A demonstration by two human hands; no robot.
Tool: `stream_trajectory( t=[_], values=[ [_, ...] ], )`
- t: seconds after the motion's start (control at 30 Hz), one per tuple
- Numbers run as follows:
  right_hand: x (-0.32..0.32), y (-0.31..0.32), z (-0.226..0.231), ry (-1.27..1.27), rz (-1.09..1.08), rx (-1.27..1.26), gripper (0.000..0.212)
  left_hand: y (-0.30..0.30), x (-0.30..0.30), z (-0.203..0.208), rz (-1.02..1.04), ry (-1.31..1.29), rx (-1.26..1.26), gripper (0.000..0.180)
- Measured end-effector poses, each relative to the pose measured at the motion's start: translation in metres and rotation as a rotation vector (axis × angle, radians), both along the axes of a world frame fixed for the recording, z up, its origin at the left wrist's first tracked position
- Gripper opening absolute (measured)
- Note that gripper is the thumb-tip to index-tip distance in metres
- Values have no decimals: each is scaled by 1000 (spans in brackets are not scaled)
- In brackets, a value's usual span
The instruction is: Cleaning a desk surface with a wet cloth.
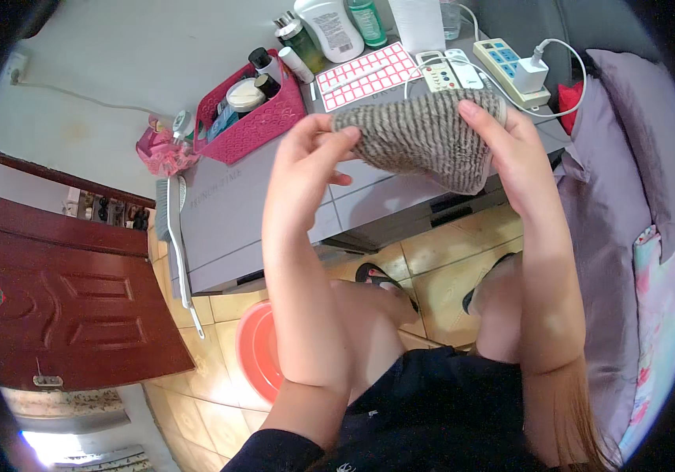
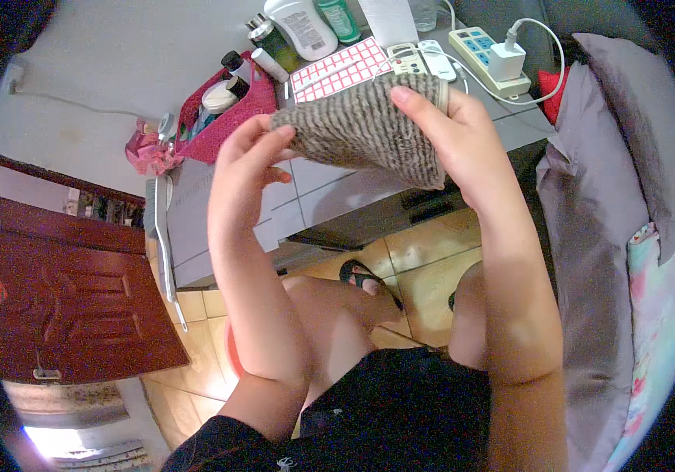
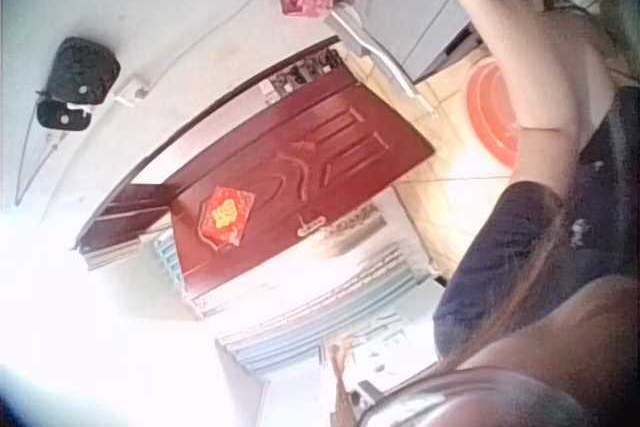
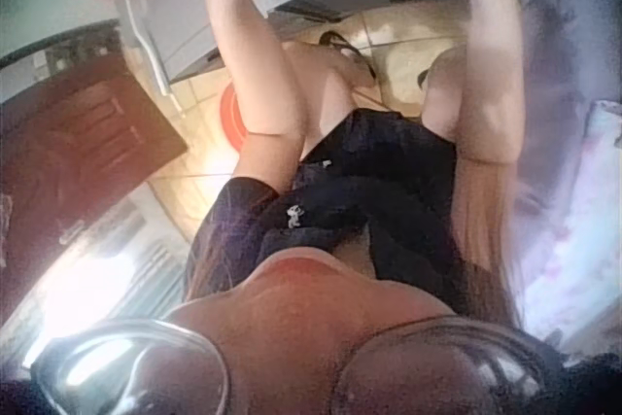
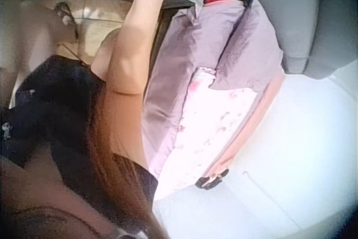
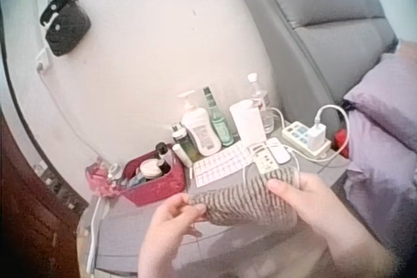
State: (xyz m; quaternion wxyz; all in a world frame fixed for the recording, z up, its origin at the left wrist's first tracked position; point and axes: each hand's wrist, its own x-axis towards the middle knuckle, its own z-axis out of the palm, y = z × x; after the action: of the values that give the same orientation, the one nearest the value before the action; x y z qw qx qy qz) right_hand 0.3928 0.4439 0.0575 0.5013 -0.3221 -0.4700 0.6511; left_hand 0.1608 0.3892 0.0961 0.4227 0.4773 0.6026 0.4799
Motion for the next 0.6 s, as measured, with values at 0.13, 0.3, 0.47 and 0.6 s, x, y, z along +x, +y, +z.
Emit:
stream_trajectory(
  t=[0.13, 0.3, 0.47, 0.6],
  values=[
    [-15, 14, -7, -145, 25, -16, 30, -3, -9, 8, 170, 44, 70, 20],
    [-57, 22, -24, -42, -44, 124, 27, 17, -19, -23, 352, -1, 323, 11],
    [-76, 40, -19, 93, -191, 311, 24, 19, -37, -21, 287, -120, 504, 13],
    [-64, 55, -33, -542, 22, 137, 35, 19, -71, -42, 206, 276, 156, 13]
  ],
)
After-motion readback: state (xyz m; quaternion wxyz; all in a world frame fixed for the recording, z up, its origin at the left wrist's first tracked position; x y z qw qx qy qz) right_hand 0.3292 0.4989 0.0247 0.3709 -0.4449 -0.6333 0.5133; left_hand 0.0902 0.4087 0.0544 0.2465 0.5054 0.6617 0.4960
